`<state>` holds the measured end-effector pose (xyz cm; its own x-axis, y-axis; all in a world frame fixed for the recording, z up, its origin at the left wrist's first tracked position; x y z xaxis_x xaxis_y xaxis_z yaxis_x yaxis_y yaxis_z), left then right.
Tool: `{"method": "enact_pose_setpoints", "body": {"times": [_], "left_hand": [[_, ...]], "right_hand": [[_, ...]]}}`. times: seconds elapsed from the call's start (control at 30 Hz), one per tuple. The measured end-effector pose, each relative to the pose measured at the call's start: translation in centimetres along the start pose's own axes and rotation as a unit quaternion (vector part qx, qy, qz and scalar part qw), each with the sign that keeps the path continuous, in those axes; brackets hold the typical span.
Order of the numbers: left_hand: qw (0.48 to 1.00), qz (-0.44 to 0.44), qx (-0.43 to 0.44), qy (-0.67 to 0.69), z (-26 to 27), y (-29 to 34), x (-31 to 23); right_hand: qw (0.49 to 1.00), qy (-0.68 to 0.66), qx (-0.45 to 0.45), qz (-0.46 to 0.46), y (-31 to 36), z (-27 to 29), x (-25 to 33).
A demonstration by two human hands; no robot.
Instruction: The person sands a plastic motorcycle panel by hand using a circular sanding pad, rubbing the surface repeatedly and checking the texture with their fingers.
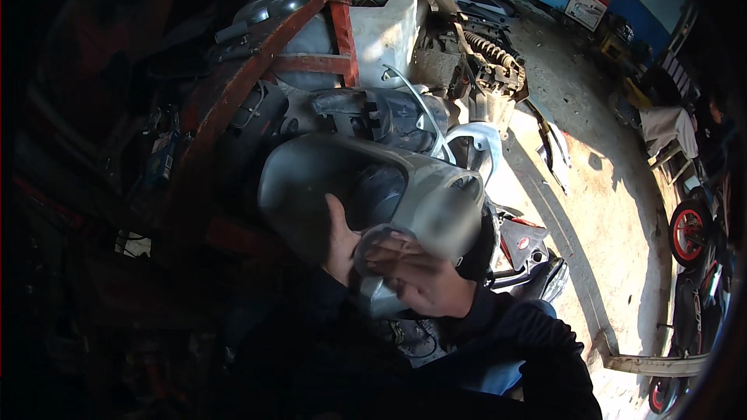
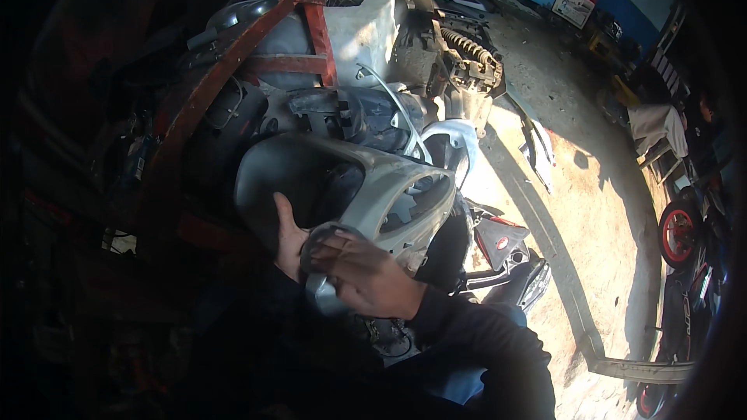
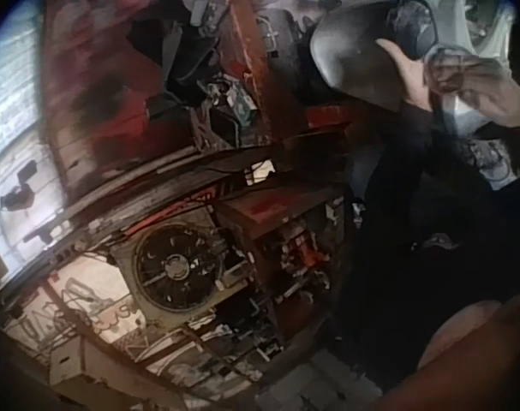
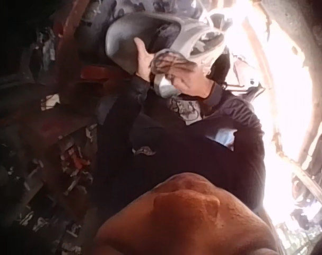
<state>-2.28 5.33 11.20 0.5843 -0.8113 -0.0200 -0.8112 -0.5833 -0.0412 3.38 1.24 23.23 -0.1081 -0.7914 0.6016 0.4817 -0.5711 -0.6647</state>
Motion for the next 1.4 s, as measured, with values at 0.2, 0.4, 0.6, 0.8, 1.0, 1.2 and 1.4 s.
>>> {"method": "enact_pose_setpoints", "body": {"times": [0.2, 0.4, 0.6, 0.8, 1.0, 1.2, 1.4], "left_hand": [[0.999, -0.006, -0.027, 0.046, 0.5, -2.4, -1.1], [0.996, -0.027, -0.070, 0.043, 0.5, -3.8, -0.4], [0.980, -0.024, -0.172, -0.096, 1.2, -2.3, -0.2], [0.979, -0.042, -0.094, -0.176, 0.1, -1.5, -0.3], [0.827, -0.014, -0.062, -0.559, -0.6, -1.5, -1.4], [0.866, 0.001, -0.109, -0.489, -0.2, -1.0, -0.6], [0.857, 0.002, -0.150, -0.493, -0.4, -1.1, -1.3]], "right_hand": [[0.998, 0.017, -0.017, -0.065, 0.4, 2.0, -3.6], [0.998, 0.033, 0.027, -0.041, 1.0, 1.4, -2.1], [0.998, 0.002, 0.000, -0.065, -0.6, 1.8, -2.6], [0.974, -0.037, -0.047, -0.220, 1.4, 4.6, -10.6], [0.995, -0.048, -0.032, -0.086, 1.0, 3.5, -9.2], [0.996, 0.002, -0.035, -0.088, 1.7, 3.4, -9.7], [0.949, -0.050, -0.084, -0.299, 3.2, 5.3, -15.1]]}}
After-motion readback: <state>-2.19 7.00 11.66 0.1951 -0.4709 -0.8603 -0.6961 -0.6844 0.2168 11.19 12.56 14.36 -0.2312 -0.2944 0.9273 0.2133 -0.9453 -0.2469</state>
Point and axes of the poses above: each hand's wrist, its own y-axis away from the middle knuckle, its own z-axis out of the back of the hand, x = y × z, the point moved 10 cm from there along -y, towards the middle knuckle, and after that the axes turned 5 degrees about -x, right-handed, at the moved point
